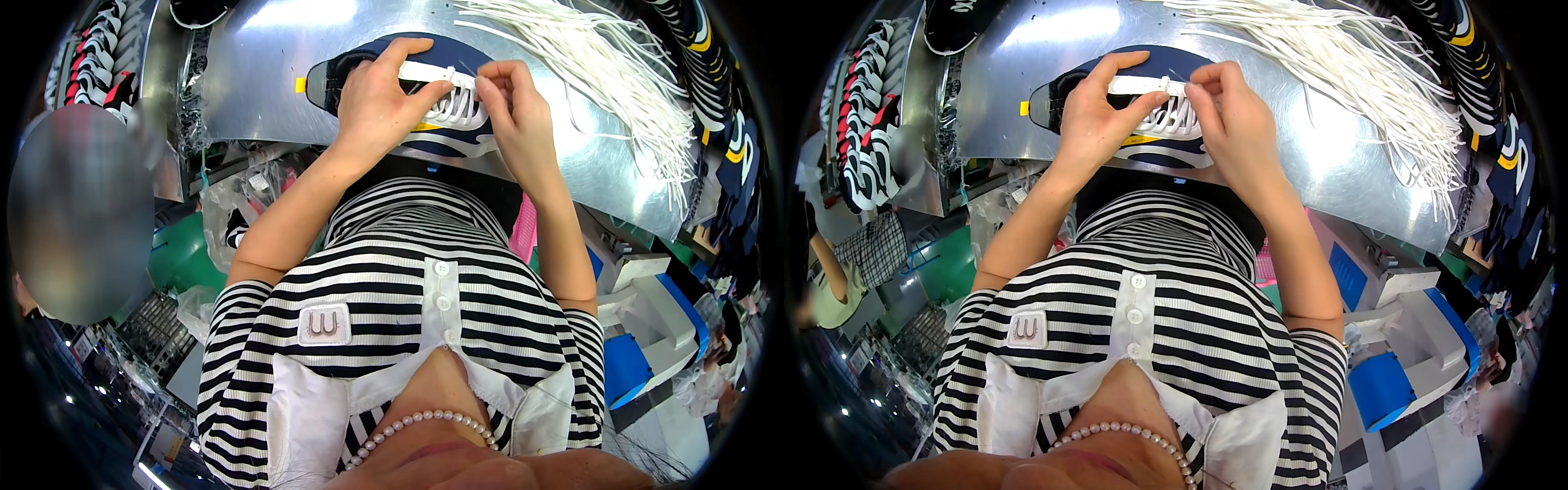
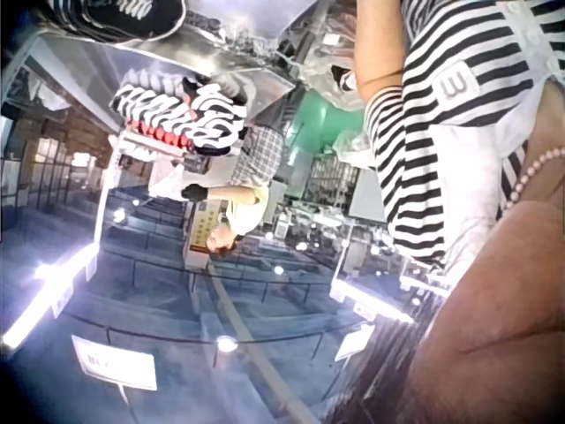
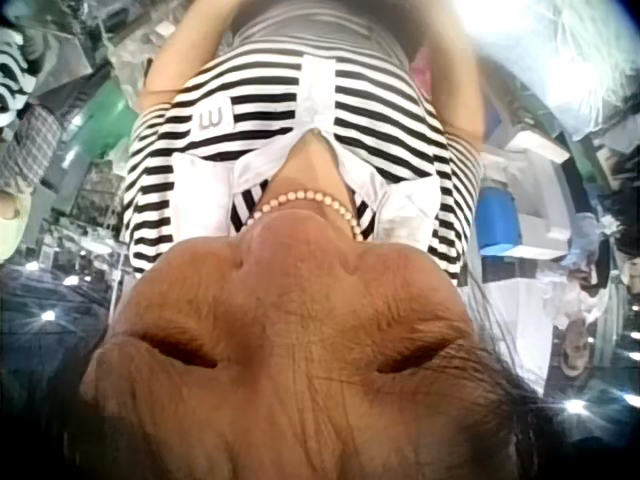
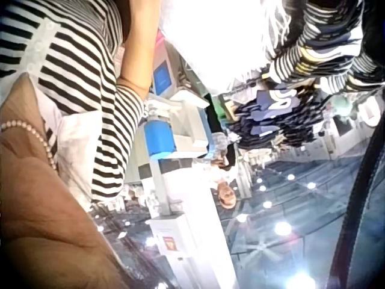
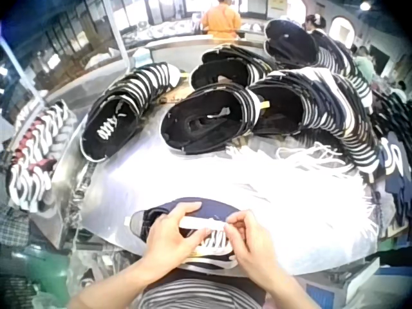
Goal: The person laces a shoe by hand by threading a white lace through the eyelets and pulling it tight.
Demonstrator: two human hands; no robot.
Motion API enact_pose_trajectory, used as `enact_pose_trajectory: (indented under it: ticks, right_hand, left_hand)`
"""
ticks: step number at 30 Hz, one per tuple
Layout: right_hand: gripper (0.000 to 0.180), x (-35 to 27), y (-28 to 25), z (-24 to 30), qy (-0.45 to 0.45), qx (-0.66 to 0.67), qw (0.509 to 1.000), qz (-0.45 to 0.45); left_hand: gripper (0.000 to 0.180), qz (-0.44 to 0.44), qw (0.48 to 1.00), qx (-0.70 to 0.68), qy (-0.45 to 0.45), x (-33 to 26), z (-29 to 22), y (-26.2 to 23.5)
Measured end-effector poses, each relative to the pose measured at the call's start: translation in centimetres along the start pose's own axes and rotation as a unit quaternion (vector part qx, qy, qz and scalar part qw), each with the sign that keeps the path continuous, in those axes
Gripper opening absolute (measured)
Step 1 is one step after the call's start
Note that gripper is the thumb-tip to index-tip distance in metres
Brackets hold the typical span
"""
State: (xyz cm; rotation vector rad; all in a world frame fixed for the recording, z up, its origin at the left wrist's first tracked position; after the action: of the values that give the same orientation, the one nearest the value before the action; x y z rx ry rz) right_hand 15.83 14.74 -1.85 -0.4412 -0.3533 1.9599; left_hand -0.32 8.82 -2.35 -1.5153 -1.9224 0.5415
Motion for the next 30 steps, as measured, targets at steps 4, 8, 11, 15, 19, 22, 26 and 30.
enact_pose_trajectory:
  ticks: [4,8,11,15,19,22,26,30]
  right_hand:
    - [0.016,-0.5,0.2,0.1,-0.016,-0.032,0.999,0.032]
    - [0.019,0.0,0.8,0.8,-0.039,-0.148,0.987,0.042]
    - [0.023,0.3,1.1,1.9,-0.083,-0.205,0.975,0.028]
    - [0.029,1.4,3.4,3.2,-0.107,-0.306,0.946,0.025]
    - [0.035,2.4,4.7,3.1,-0.122,-0.384,0.915,-0.018]
    - [0.029,1.8,4.5,3.4,-0.163,-0.384,0.908,-0.032]
    - [0.02,-0.5,1.3,3.3,-0.129,-0.322,0.937,-0.039]
    - [0.02,-2.1,0.3,2.3,-0.128,-0.278,0.95,-0.057]
  left_hand:
    - [0.05,-0.003,1.0,0.003,-0.016,-0.1,0.2,0.1]
    - [0.045,-0.001,1.0,-0.009,-0.011,-0.3,0.1,0.2]
    - [0.041,-0.04,0.993,-0.112,-0.002,-0.5,0.6,0.5]
    - [0.037,-0.076,0.981,-0.16,0.076,-0.4,-0.1,0.3]
    - [0.036,-0.007,0.991,-0.133,0.034,-1.0,-0.5,1.1]
    - [0.035,0.041,0.954,-0.288,-0.077,-0.9,1.5,1.6]
    - [0.036,0.084,0.918,-0.368,-0.121,-0.6,0.7,2.0]
    - [0.036,0.086,0.941,-0.315,-0.093,-0.8,0.5,2.4]
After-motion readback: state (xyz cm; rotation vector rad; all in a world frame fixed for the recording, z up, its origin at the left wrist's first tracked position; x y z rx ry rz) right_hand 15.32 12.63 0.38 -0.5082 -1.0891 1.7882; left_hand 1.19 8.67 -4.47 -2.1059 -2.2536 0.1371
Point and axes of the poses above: each hand's wrist, its own x-axis towards the middle knuckle, its own y-axis out of the palm, z = x × y, the point moved 9 cm from there along x, towards the middle knuckle, and after that the axes turned 13 degrees about y, right-handed, at the moved point
